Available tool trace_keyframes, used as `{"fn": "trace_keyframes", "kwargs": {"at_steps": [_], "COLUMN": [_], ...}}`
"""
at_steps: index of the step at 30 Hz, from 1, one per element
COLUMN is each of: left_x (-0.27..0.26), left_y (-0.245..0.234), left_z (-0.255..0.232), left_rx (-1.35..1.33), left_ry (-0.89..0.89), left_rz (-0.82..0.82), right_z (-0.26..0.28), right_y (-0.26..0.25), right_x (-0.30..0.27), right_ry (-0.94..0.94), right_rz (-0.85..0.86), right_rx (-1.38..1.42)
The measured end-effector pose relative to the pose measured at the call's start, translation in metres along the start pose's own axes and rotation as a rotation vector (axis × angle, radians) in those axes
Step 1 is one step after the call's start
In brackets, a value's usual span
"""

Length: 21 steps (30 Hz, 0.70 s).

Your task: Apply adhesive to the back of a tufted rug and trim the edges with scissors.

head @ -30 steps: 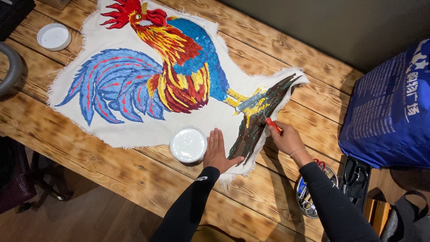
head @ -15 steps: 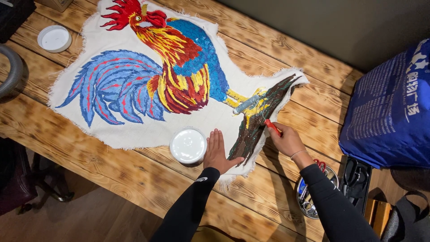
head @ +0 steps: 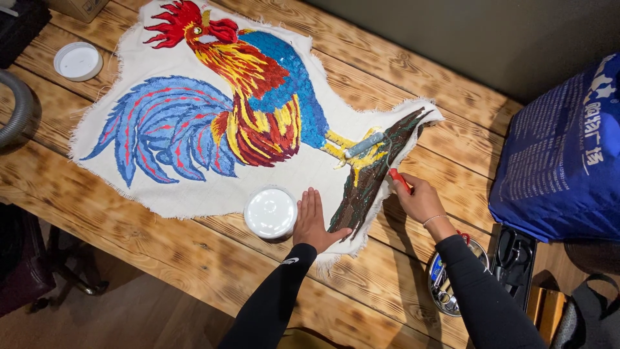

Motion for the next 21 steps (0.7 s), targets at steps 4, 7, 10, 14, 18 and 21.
{"fn": "trace_keyframes", "kwargs": {"at_steps": [4, 7, 10, 14, 18, 21], "left_x": [0.000, 0.000, -0.001, -0.001, -0.002, -0.010], "left_y": [-0.002, -0.002, -0.003, 0.000, -0.001, -0.016], "left_z": [-0.002, -0.002, -0.003, -0.001, -0.004, -0.020], "left_rx": [-0.009, 0.003, 0.004, -0.006, 0.013, 0.062], "left_ry": [-0.004, -0.015, -0.013, 0.008, 0.003, 0.092], "left_rz": [-0.001, 0.016, -0.002, -0.047, -0.044, -0.013], "right_z": [-0.009, -0.010, -0.017, -0.034, -0.034, -0.034], "right_y": [-0.006, -0.011, -0.012, -0.007, -0.006, -0.004], "right_x": [0.003, -0.001, -0.006, -0.009, -0.019, -0.023], "right_ry": [0.018, 0.050, 0.064, 0.091, 0.102, 0.092], "right_rz": [-0.046, -0.045, -0.019, 0.017, 0.055, 0.080], "right_rx": [0.008, -0.011, 0.016, -0.009, -0.015, 0.026]}}
Point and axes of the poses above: each hand's wrist, its own x-axis towards the middle knuckle, its own y-axis out of the palm, z = x × y, the point moved 3 cm from there along x, towards the middle knuckle, and after that the axes turned 3 degrees about z, right-handed, at the moved point
